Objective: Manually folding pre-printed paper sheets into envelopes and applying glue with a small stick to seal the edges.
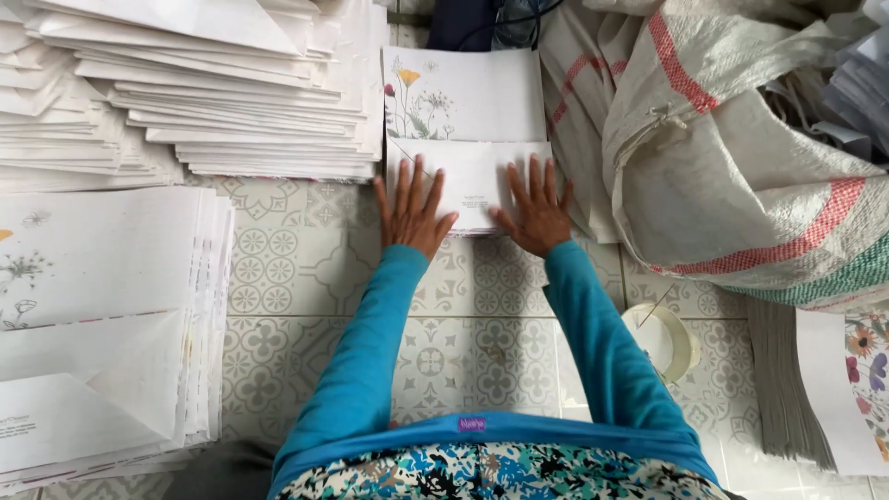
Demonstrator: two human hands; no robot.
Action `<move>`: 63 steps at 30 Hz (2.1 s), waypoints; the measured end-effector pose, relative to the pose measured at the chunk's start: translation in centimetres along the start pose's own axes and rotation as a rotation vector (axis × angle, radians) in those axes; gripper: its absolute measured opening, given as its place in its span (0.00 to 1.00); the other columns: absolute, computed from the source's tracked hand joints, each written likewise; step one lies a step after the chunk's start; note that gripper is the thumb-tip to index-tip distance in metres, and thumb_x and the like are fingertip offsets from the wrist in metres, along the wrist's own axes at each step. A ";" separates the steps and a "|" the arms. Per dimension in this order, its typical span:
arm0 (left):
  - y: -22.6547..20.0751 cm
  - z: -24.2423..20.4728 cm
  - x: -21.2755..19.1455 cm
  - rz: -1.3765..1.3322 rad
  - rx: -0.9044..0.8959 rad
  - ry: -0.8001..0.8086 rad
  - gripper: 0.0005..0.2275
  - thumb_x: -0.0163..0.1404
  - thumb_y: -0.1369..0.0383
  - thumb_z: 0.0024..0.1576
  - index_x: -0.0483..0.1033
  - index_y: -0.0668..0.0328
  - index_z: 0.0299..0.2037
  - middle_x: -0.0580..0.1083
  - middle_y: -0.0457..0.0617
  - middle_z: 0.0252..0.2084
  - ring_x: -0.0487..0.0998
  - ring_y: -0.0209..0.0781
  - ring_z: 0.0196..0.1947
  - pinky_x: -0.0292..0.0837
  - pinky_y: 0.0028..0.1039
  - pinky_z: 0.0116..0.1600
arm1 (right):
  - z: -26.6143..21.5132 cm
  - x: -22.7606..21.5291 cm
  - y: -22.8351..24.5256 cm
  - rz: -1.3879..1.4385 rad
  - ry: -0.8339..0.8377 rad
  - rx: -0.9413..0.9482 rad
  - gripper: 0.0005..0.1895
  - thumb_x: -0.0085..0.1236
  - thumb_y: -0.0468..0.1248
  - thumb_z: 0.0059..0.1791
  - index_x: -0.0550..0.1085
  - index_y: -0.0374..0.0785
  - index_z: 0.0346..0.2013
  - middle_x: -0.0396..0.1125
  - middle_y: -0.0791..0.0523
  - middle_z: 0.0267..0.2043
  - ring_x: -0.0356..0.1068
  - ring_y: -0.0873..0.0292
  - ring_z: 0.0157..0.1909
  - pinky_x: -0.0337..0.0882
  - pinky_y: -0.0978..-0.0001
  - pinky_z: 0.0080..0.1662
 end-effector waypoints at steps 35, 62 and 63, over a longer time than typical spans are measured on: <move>6.2 -5.6 -0.4 -0.218 -0.006 0.069 0.36 0.49 0.54 0.61 0.42 0.40 0.77 0.36 0.53 0.80 0.40 0.59 0.78 0.39 0.65 0.74 | -3.7 -0.4 3.8 0.220 -0.224 -0.121 0.38 0.55 0.58 0.50 0.60 0.61 0.75 0.50 0.53 0.79 0.46 0.34 0.77 0.52 0.27 0.66; 23.0 -35.1 -23.7 0.086 0.013 -0.103 0.10 0.67 0.67 0.43 0.80 0.46 0.32 0.72 0.39 0.35 0.68 0.40 0.53 0.25 0.56 0.79 | -38.7 -0.8 21.8 1.148 0.257 0.184 0.26 0.58 0.39 0.49 0.73 0.41 0.63 0.68 0.53 0.65 0.69 0.52 0.65 0.70 0.59 0.63; 22.2 -35.1 -25.1 0.032 0.067 -0.330 0.09 0.66 0.69 0.43 0.81 0.48 0.31 0.70 0.39 0.32 0.70 0.42 0.49 0.30 0.59 0.78 | -38.5 -0.9 21.2 1.203 0.245 0.233 0.25 0.57 0.39 0.50 0.73 0.41 0.63 0.68 0.53 0.65 0.68 0.51 0.65 0.69 0.59 0.63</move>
Point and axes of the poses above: each hand's wrist, its own z-axis towards the middle knuckle, its own x-axis out of the palm, y = z × x, the point moved 5 cm from there along z, towards the middle knuckle
